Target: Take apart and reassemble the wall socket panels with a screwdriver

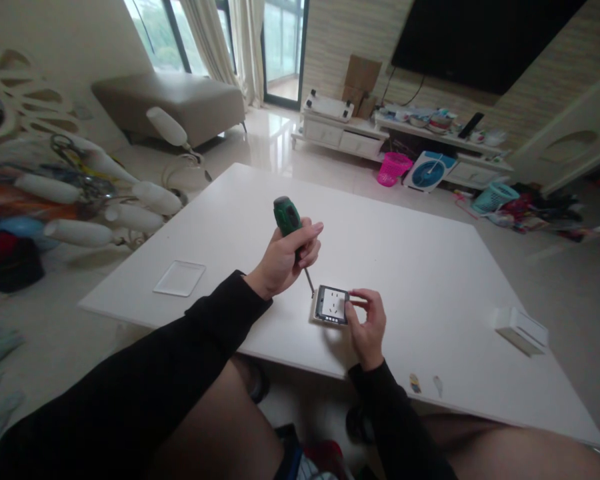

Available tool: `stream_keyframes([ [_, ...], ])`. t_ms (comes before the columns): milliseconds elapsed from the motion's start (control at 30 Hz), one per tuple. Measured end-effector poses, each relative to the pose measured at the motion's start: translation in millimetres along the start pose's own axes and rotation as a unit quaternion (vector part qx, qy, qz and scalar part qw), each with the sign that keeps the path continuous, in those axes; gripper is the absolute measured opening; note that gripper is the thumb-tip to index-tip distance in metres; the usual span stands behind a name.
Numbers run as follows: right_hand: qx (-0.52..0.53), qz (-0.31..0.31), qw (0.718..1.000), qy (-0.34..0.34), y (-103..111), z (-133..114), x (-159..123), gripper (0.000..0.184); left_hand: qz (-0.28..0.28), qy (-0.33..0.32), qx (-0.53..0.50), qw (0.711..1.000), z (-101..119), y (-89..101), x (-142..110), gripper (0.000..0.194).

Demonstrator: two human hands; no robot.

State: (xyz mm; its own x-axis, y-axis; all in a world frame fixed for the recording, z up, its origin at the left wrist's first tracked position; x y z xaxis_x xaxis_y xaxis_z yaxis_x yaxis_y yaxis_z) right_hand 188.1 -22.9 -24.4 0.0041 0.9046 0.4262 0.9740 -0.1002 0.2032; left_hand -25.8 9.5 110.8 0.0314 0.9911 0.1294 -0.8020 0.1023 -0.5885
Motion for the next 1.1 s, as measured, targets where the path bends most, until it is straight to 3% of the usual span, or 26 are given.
stream_keyframes([
  [100, -0.023, 0.006, 1.000, 0.013, 21, 31, 6, 0.031, -0.003, 0.007, 0.014, 1.000, -12, -1.0, 1, 0.056],
  [200, 0.023, -0.046, 0.999, -0.005, 21, 47, 4, 0.047, -0.008, 0.011, 0.025, 1.000, -24, -0.6, 3, 0.058],
  [333, -0.004, -0.136, 0.990, 0.025, 7, 47, 0, 0.062, -0.013, 0.014, 0.035, 0.999, -39, 2.1, 7, 0.058],
  [600, -0.094, -0.237, 0.964, 0.074, -4, 46, -4, 0.100, -0.008, 0.020, 0.051, 0.998, -51, 5.6, 11, 0.055],
  [1100, -0.133, -0.221, 0.964, 0.068, -6, 40, -5, 0.089, -0.012, 0.050, 0.039, 0.998, -72, 5.4, 11, 0.051],
])
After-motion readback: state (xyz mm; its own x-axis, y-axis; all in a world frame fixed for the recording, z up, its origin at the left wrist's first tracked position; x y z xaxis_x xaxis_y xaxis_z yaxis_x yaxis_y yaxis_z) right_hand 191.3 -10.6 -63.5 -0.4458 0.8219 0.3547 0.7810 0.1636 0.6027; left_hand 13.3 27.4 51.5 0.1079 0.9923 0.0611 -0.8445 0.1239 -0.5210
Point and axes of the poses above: each hand's wrist, its own x-axis towards the middle knuckle, its own y-axis out of the back of the hand, z = x × y, the point moved 4 cm from there along x, towards the middle knuckle, and after that the axes turned 3 degrees about x, right-handed, at the moved point
